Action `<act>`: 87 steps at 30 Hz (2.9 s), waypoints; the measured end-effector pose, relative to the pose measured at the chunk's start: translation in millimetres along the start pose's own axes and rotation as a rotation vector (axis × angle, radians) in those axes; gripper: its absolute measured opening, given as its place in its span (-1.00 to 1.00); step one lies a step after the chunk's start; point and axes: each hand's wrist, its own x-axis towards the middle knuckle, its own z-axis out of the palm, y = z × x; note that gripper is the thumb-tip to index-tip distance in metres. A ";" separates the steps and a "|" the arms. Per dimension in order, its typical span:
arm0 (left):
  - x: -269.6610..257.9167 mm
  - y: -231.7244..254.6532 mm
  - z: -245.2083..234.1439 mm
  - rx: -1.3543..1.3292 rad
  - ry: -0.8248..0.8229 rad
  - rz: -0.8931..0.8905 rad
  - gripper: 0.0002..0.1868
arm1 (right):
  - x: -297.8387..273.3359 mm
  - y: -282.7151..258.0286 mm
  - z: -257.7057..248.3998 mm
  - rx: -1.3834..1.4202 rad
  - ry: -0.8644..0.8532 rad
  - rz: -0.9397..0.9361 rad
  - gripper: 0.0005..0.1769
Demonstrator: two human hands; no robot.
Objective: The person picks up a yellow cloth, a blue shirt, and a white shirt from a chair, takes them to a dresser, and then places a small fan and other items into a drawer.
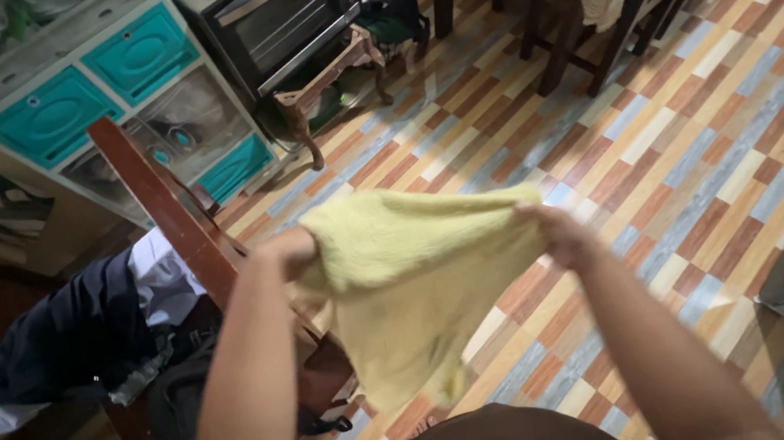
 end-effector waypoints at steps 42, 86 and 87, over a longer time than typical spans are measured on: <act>163.6 29.8 -57.7 0.720 0.837 -0.123 -0.82 | -59.7 -227.2 -242.9 -1.149 0.634 -0.508 -0.64; 1001.4 154.7 -417.0 -0.027 0.593 0.333 -0.77 | 914.4 -552.2 -186.4 -1.337 -0.156 -0.269 -0.13; 1008.2 149.9 -440.6 0.058 0.622 0.319 -0.76 | 932.2 -548.9 -185.4 -1.330 -0.160 -0.264 -0.13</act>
